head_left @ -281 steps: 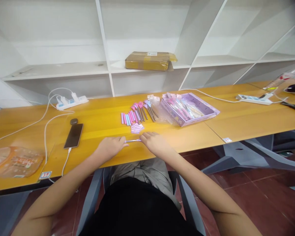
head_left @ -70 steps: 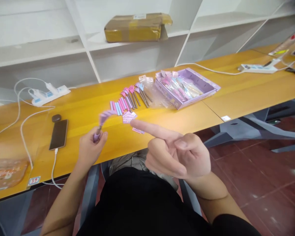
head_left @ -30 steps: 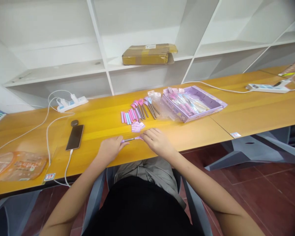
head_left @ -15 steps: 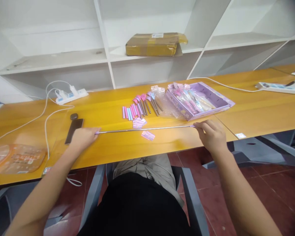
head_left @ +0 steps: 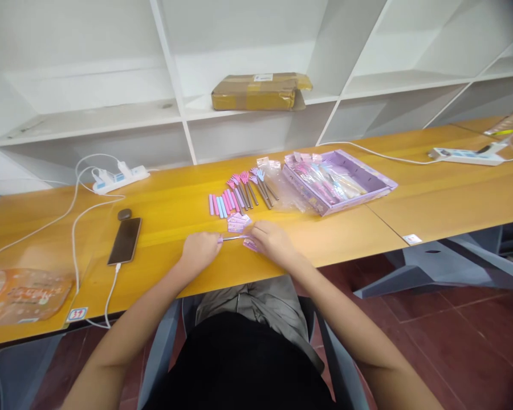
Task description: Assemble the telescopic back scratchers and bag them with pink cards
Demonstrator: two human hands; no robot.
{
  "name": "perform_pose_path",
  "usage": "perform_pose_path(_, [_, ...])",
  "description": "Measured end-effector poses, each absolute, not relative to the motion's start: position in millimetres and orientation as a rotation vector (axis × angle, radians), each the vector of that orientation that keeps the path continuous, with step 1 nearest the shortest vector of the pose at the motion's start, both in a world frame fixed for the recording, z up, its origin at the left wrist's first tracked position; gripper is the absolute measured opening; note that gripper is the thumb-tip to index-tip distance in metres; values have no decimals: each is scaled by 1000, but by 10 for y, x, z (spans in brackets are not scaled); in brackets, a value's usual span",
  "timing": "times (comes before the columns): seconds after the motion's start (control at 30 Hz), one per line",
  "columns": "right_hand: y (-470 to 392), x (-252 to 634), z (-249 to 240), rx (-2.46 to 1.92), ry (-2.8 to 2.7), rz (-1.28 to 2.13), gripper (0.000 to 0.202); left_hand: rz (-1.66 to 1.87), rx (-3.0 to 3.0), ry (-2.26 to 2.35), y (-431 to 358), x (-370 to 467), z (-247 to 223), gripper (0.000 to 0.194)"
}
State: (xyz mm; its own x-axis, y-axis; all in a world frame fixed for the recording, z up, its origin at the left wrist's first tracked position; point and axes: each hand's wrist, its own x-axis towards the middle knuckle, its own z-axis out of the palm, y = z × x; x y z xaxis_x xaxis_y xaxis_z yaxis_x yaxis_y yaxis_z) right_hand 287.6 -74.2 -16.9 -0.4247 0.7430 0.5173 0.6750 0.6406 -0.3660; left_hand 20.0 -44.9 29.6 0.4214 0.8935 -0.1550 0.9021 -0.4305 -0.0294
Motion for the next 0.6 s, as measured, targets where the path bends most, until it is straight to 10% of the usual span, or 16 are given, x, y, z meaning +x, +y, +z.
perform_pose_path(0.1, [-331, 3289, 65, -1079, -2198, 689, 62, -177, 2473, 1627, -292, 183, 246, 37])
perform_pose_path(0.3, [274, 3927, 227, -2370, -1734, 116, 41, 286, 2225, 1549, 58, 210, 52, 21])
perform_pose_path(0.6, [172, 4057, 69, -2441, -1684, -56, 39, 620, 1951, 1407, 76, 68, -160, 28])
